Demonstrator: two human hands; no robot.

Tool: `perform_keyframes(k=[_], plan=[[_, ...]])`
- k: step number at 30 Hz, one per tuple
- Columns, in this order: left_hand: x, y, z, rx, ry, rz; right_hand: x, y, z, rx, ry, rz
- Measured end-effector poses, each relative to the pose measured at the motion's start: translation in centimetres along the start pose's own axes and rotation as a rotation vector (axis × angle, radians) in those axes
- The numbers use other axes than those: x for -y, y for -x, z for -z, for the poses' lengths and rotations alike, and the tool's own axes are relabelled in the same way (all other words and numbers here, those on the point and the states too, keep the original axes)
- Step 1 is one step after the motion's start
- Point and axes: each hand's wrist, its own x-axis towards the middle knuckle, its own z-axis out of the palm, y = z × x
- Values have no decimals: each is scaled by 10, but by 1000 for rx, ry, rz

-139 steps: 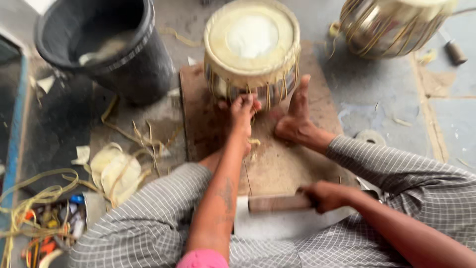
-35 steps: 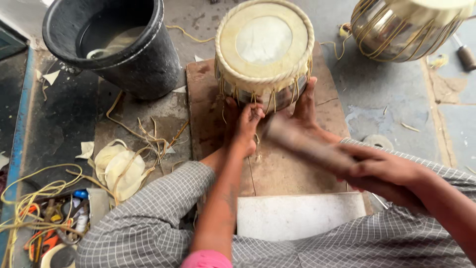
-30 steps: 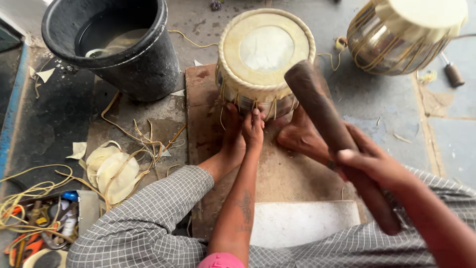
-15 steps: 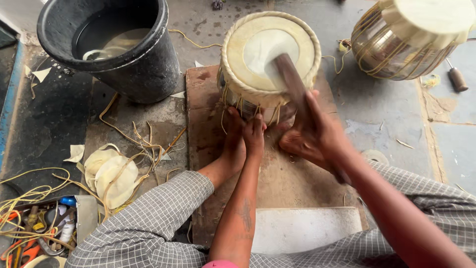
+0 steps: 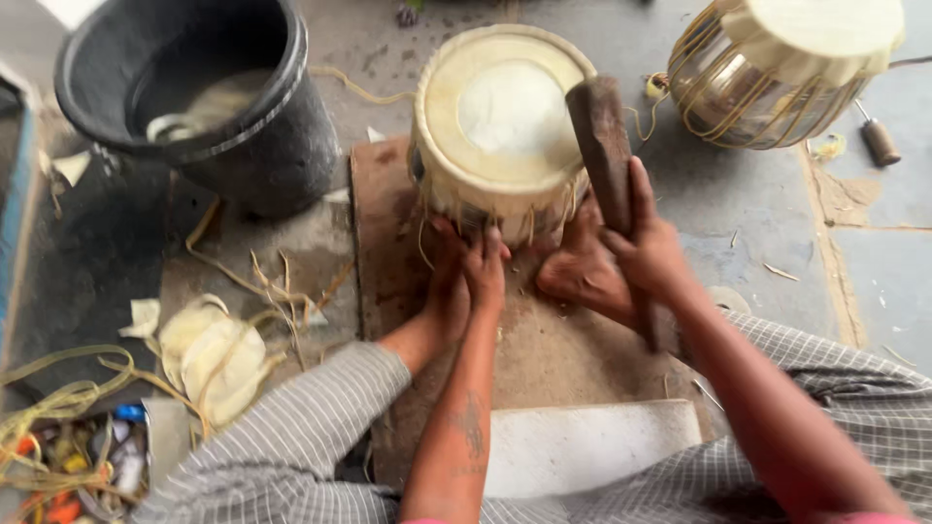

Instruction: The person is repairing drums by hand, using cord to tighten and secure the drum head onto the body, then hammering the wooden blocks around the base to adjust the tension.

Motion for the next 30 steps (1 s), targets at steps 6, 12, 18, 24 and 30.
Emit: perform_keyframes(k=[6, 12, 18, 24, 30], plan=[[-25, 3, 15, 94, -88, -160, 60, 13, 73, -181, -291, 136], [68, -2, -44, -270, 368, 339, 89, 36, 10, -62, 513, 472], [61, 7, -37, -304, 432, 437, 65, 55, 0, -95, -74, 436], [3, 4, 13, 112, 117, 186, 74, 21, -35, 146, 455, 324], [7, -3, -7, -139, 497, 625, -26, 89, -18, 370, 52, 451]])
